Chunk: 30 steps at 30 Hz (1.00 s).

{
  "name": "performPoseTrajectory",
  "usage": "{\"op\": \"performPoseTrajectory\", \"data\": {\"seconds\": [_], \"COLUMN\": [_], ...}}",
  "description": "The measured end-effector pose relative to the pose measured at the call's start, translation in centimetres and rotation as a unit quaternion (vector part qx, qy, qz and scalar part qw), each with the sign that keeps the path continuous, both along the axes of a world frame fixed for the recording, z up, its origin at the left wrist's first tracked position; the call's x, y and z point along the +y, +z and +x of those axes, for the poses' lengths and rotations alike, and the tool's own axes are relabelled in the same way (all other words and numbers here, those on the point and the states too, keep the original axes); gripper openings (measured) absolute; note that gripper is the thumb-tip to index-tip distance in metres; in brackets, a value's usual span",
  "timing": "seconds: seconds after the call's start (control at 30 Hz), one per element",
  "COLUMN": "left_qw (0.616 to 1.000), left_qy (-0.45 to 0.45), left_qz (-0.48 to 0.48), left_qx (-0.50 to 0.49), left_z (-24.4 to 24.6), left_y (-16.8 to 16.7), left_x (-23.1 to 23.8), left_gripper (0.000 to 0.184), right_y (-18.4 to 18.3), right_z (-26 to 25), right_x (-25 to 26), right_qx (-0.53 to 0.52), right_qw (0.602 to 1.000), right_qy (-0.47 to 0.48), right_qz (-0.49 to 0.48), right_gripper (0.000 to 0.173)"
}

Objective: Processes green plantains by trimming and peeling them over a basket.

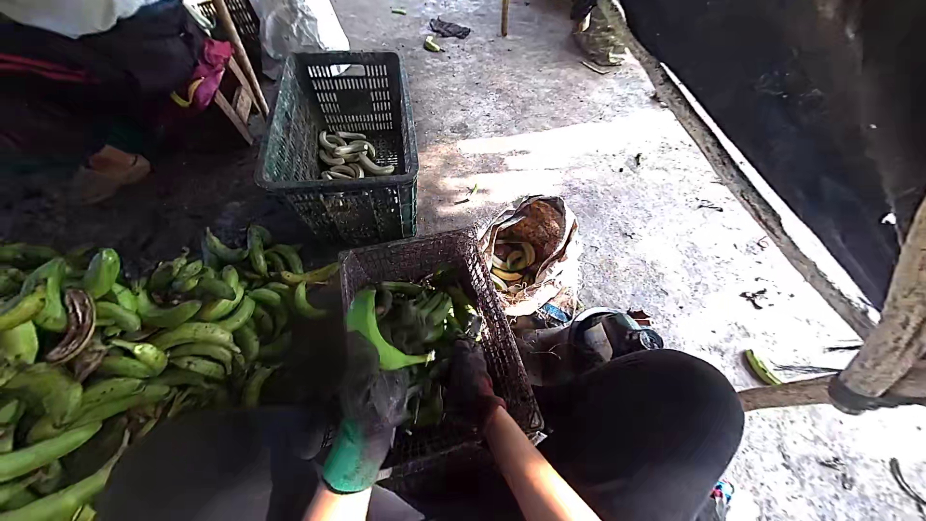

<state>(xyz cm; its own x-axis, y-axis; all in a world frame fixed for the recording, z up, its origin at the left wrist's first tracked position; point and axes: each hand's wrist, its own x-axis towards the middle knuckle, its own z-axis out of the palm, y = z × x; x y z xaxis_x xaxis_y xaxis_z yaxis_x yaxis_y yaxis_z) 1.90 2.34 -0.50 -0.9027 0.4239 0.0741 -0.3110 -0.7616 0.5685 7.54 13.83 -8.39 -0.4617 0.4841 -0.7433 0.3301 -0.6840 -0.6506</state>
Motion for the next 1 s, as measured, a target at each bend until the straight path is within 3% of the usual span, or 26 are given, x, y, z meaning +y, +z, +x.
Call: {"op": "performPoseTrajectory", "data": {"seconds": [0.07, 0.13, 0.2, 0.27, 0.33, 0.4, 0.43, 0.47, 0.5, 0.57, 0.63, 0.7, 0.77, 0.8, 0.87, 1.0], "left_qw": [0.986, 0.944, 0.929, 0.931, 0.923, 0.911, 0.905, 0.903, 0.901, 0.908, 0.925, 0.955, 0.985, 0.989, 0.986, 0.980], "left_qy": [0.024, 0.046, 0.065, 0.096, 0.154, 0.170, 0.170, 0.167, 0.168, 0.177, 0.181, 0.161, 0.133, 0.124, 0.131, 0.132], "left_qz": [-0.149, -0.308, -0.343, -0.324, -0.324, -0.322, -0.317, -0.310, -0.307, -0.291, -0.255, -0.223, -0.113, -0.073, -0.083, -0.085], "left_qx": [0.068, 0.106, 0.125, 0.137, 0.141, 0.195, 0.227, 0.248, 0.256, 0.243, 0.214, 0.109, -0.005, -0.031, -0.067, -0.126], "left_z": [-1.3, -2.7, -3.5, -3.8, -3.7, -3.6, -3.4, -3.1, -2.7, -1.9, -3.5, -4.9, -5.9, -6.5, -6.3, -5.4], "left_y": [0.6, 1.8, 1.8, 1.7, 1.8, 1.5, 1.5, 1.6, 2.0, 3.6, 5.1, 4.5, 2.4, 1.7, 1.6, 2.4], "left_x": [-1.2, -1.5, -1.2, -0.8, -0.2, -0.1, 0.0, 0.2, 0.3, 0.2, -0.1, -0.1, 0.2, 0.4, 0.6, 1.1], "left_gripper": [0.063, 0.069, 0.070, 0.068, 0.057, 0.053, 0.051, 0.050, 0.049, 0.051, 0.059, 0.060, 0.029, 0.028, 0.032, 0.039], "right_y": [2.0, 2.9, 3.7, 5.1, 8.3, 11.2, 11.9, 12.2, 11.8, 9.1, 6.8, 8.8, 11.3, 11.7, 11.6, 11.1], "right_z": [1.3, 2.3, 2.8, 2.8, 2.7, 2.3, 2.1, 2.2, 2.6, 3.5, 4.1, 4.4, 3.0, 2.1, 1.8, 2.6], "right_x": [0.2, 0.1, -0.2, 0.0, 0.2, -0.3, -0.6, -1.1, -1.5, -1.3, -1.0, -0.8, -0.8, -0.6, -1.1, -1.9], "right_qx": [0.010, 0.043, 0.050, 0.039, 0.044, 0.104, 0.132, 0.129, 0.088, -0.015, 0.035, 0.079, 0.115, 0.154, 0.203, 0.153], "right_qw": [0.999, 0.995, 0.989, 0.966, 0.905, 0.799, 0.757, 0.753, 0.783, 0.844, 0.886, 0.907, 0.904, 0.891, 0.864, 0.829], "right_qy": [0.034, 0.080, 0.107, 0.155, 0.198, 0.173, 0.158, 0.184, 0.251, 0.420, 0.402, 0.340, 0.302, 0.291, 0.293, 0.347], "right_qz": [0.002, 0.043, 0.085, 0.201, 0.374, 0.567, 0.620, 0.618, 0.563, 0.332, 0.227, 0.236, 0.281, 0.312, 0.356, 0.412], "right_gripper": [0.036, 0.032, 0.027, 0.028, 0.033, 0.045, 0.048, 0.047, 0.044, 0.041, 0.038, 0.037, 0.036, 0.035, 0.036, 0.038]}}
